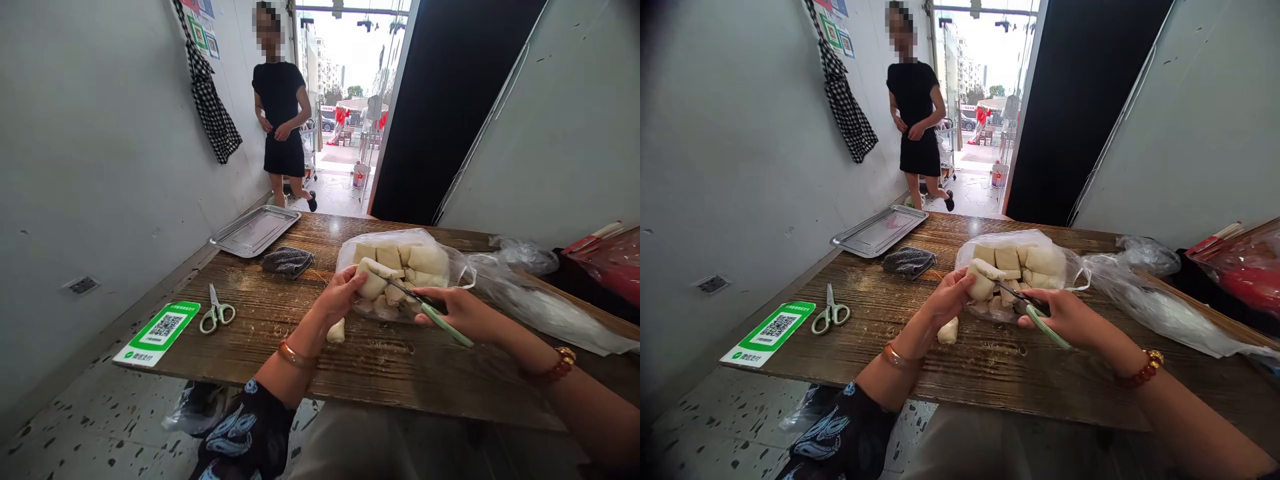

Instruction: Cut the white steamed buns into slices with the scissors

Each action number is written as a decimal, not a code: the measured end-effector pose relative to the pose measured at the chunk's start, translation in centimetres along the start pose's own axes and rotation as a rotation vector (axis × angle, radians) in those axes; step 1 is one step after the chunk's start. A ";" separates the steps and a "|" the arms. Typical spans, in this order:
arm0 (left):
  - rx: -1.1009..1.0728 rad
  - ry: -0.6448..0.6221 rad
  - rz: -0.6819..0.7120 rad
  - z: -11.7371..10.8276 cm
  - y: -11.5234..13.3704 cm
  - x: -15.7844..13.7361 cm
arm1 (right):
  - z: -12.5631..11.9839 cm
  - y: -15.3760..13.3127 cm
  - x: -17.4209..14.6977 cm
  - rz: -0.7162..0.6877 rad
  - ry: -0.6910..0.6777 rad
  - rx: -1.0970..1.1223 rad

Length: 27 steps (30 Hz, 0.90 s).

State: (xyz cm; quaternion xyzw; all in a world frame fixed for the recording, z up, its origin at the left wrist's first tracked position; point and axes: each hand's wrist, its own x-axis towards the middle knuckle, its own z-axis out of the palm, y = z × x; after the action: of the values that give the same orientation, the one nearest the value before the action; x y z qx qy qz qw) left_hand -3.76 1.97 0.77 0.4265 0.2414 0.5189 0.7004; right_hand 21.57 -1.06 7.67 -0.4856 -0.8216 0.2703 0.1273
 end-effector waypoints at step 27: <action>0.168 0.049 0.034 -0.1 -0.6 0.2 | 1.5 0.1 1.3 -0.054 0.021 0.104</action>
State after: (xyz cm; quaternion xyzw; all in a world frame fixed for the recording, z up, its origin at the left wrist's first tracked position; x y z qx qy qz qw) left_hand -3.48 2.19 0.21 0.4749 0.2938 0.5189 0.6473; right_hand 20.34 -0.40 6.29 -0.4586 -0.8178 0.3042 0.1683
